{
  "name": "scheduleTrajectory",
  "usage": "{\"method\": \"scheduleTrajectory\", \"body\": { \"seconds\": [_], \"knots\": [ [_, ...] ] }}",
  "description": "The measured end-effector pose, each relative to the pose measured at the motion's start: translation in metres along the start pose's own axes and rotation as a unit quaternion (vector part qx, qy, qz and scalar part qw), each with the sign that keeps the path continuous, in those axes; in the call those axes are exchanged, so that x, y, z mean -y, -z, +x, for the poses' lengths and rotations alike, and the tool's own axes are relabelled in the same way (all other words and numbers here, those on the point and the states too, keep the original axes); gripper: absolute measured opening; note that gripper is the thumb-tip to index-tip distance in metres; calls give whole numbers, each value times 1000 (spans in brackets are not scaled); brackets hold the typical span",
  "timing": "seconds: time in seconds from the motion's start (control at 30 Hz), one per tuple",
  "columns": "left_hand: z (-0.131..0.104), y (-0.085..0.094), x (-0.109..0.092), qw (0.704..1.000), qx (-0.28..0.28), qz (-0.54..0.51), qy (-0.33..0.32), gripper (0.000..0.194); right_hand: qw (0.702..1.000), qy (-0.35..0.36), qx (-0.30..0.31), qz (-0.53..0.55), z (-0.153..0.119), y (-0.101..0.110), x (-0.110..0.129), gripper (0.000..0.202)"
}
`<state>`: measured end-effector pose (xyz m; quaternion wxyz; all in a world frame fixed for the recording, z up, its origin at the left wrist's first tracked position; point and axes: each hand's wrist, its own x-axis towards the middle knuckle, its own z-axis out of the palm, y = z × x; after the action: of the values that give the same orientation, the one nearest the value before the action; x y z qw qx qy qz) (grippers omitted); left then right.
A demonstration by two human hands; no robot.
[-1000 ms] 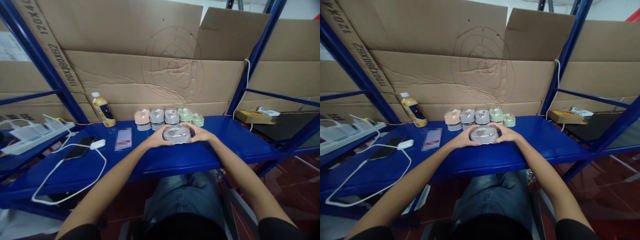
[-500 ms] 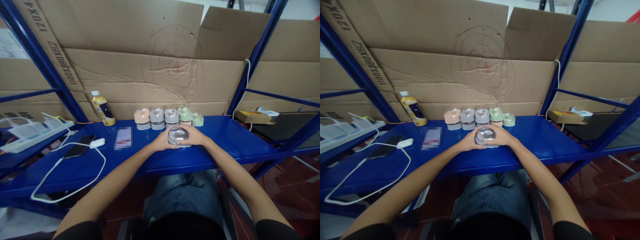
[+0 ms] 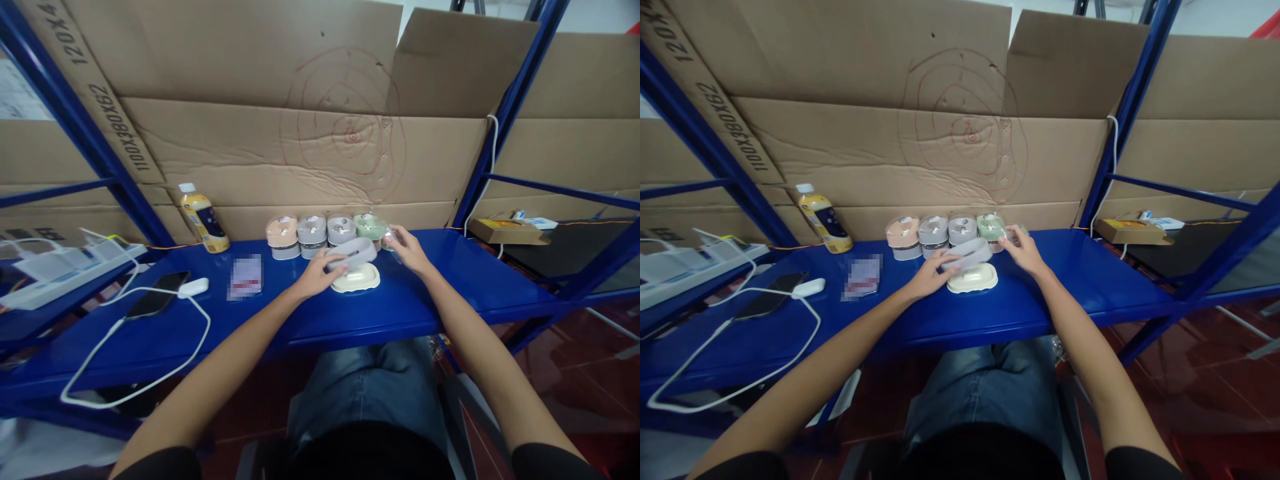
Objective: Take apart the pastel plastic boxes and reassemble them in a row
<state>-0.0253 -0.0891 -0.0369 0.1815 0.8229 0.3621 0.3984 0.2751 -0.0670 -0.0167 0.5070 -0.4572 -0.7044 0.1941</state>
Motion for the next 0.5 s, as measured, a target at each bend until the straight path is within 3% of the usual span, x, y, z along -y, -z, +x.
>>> {"method": "scheduleTrajectory", "body": {
  "seconds": [0.1, 0.17, 0.23, 0.33, 0.4, 0.5],
  "knots": [
    [4, 6, 1, 993, -115, -7, 39, 41, 999, -4, -23, 27, -1, 2, 5, 57],
    [5, 10, 1, 989, -142, -1, 50, 43, 998, -5, -42, 43, -1, 3, 6, 59],
    [3, 10, -1, 993, -109, 9, 39, 42, 997, 1, -59, 41, 0, 4, 8, 62],
    [-2, 4, -4, 1000, -2, 12, 3, 49, 998, 39, -40, 14, -3, 3, 11, 69],
    [-5, -2, -5, 999, 44, 5, -8, 65, 997, 83, 10, -2, -6, 0, 16, 73],
    [-6, -10, -5, 998, 57, -25, -11, 91, 982, 146, 115, -16, -10, -8, 24, 75]
  ]
}}
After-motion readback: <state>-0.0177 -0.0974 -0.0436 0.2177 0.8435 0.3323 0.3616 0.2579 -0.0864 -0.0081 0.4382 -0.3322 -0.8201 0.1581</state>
